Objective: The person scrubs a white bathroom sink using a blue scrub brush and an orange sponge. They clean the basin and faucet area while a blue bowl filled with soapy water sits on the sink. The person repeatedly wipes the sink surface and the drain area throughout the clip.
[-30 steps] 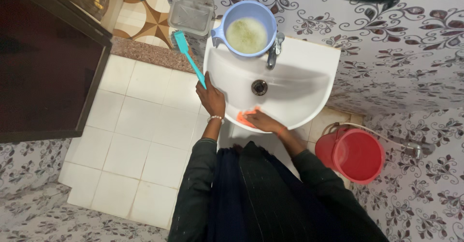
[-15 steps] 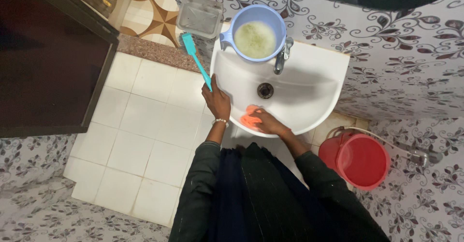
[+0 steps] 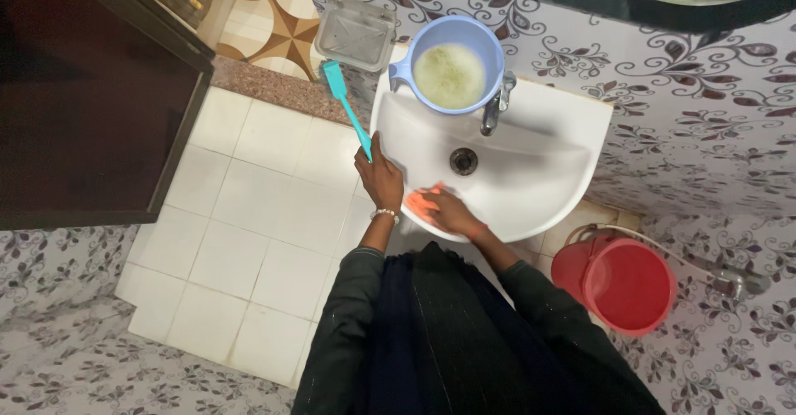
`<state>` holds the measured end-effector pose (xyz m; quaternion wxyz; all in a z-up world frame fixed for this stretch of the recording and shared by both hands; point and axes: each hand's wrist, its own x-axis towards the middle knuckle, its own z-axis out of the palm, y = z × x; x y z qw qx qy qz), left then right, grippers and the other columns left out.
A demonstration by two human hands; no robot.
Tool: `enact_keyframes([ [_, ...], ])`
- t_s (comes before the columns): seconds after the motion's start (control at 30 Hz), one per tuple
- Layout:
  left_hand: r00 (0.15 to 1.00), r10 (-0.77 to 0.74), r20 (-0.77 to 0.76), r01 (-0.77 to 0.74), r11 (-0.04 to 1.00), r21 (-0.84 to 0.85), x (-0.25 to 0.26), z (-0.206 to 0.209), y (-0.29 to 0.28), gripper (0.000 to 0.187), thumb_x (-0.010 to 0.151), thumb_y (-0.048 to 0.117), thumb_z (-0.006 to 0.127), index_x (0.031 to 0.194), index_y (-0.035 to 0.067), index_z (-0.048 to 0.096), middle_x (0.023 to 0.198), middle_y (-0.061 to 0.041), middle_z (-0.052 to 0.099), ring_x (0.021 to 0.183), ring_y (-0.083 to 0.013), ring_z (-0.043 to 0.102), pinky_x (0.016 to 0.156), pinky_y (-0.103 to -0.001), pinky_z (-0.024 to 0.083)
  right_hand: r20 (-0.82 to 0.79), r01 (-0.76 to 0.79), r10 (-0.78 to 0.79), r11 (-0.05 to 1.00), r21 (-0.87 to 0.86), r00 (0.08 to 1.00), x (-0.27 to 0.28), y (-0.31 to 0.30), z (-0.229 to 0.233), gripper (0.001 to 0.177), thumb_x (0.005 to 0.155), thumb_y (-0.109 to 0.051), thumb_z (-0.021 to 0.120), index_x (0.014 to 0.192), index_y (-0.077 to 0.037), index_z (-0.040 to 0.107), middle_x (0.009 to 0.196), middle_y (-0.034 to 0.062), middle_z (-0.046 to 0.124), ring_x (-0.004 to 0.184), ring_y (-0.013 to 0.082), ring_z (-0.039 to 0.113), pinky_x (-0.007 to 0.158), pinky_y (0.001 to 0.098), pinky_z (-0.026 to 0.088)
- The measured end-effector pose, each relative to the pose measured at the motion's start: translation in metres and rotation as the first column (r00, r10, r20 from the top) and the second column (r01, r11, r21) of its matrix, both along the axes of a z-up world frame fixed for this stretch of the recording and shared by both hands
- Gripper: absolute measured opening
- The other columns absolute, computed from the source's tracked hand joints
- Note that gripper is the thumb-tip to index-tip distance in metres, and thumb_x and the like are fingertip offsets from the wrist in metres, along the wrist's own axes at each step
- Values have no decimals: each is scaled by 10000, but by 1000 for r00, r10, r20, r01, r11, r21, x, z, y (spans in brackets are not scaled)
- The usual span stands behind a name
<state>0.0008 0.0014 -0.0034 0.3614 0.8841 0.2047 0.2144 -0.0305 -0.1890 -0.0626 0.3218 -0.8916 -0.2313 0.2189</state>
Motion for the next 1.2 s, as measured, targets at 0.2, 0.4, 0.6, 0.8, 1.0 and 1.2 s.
enact_keyframes([
  [0.2,999,-8,-33,7,999,-48,-2,4,0,591,920,-29,541,1468,191,545,1272,-199,497,1185,-394,524,921,-500,491,-174,87,-59,984,158,983,3,37,42,445,964,-129,625,1406,-133,576,1385,178,599,1204,351,629,1002,434,513],
  [0.4,1000,-3,-10,2,998,-65,-3,7,-1,592,921,-29,539,1467,200,553,1270,-182,502,1186,-383,531,928,-488,497,-160,96,-70,981,166,985,24,40,24,557,886,-107,696,1425,-153,568,1308,162,645,1193,333,637,996,422,510],
  [0.6,1000,-7,2,7,997,-81,-3,9,-2,571,935,-17,533,1469,185,548,1279,-187,502,1190,-390,524,956,-493,479,4,163,-168,961,225,986,42,51,-11,512,826,-64,719,1326,-157,660,1296,124,699,1131,341,631,976,418,522],
  [0.8,1000,-10,4,11,997,-81,-4,9,-1,575,920,-11,548,1464,176,542,1279,-202,500,1181,-399,520,960,-500,466,201,191,-220,969,154,954,53,47,-49,503,842,-94,757,1329,-184,669,1257,167,660,1149,371,600,962,452,504],
  [1.0,1000,5,24,-3,999,-47,-4,6,-3,594,915,-19,567,1470,189,539,1281,-194,505,1188,-389,526,984,-496,471,188,266,-273,962,64,943,66,39,-63,507,875,-96,713,1366,-197,630,1309,179,602,1183,378,601,955,461,509],
  [1.2,1000,1,3,-1,998,-58,-5,5,-2,606,917,-33,563,1478,191,538,1303,-191,507,1222,-389,521,999,-481,473,246,324,-298,943,-73,922,78,39,-63,492,887,-87,698,1364,-185,620,1341,179,584,1183,384,601,948,470,514],
])
